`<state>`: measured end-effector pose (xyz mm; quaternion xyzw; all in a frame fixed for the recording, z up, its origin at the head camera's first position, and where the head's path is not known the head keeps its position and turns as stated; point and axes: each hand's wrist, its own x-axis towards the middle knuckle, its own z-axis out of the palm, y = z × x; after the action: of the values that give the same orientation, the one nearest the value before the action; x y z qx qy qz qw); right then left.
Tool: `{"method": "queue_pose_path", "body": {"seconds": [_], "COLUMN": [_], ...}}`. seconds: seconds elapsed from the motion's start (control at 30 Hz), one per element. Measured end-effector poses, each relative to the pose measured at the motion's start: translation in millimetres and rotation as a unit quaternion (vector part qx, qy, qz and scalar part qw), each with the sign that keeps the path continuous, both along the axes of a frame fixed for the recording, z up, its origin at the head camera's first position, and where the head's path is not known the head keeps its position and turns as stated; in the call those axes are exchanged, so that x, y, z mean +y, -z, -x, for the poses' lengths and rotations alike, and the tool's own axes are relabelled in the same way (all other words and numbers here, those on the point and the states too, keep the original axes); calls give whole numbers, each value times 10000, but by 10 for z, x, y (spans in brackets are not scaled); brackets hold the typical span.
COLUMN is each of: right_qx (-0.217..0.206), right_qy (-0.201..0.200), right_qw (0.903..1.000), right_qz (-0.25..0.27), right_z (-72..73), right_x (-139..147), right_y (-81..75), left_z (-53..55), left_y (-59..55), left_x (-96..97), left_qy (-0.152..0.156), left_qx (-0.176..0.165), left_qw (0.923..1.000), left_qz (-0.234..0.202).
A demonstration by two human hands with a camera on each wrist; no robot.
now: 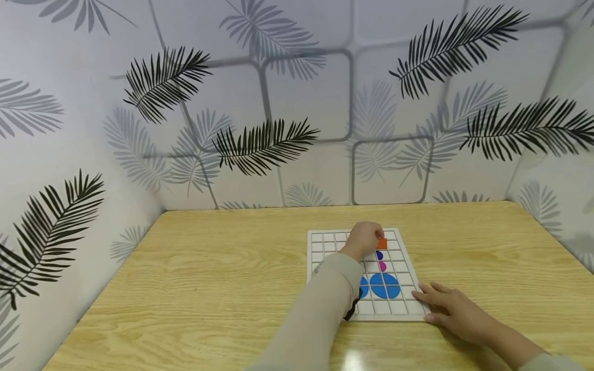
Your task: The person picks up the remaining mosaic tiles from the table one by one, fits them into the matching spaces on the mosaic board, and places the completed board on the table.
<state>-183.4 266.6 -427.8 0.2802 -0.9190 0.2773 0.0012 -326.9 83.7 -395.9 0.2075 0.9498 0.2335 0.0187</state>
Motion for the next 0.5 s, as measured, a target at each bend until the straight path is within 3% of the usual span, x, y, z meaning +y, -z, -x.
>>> {"method": "queue_pose_path", "body": {"seconds": [0.1,0.2,0.37,0.5], "right_qx": [30,2,86,112], "right_qy": [17,59,-17,-73], "right_qw": [10000,10000,10000,9999], "right_qz": [-35,-56,-27,-29], "right_z": [3,1,11,16], "right_x": [0,1,1,1], "right_y": [-1,-4,10,14], "left_z": [10,13,-16,-52], "left_y": [23,39,73,60], "left_x": [30,56,76,80], "left_qy": [-77,-132,-168,-174], "left_qx": [13,139,371,327], "left_qw": [9998,9977,9873,9839], "left_qz": [184,653,1534,1746]}}
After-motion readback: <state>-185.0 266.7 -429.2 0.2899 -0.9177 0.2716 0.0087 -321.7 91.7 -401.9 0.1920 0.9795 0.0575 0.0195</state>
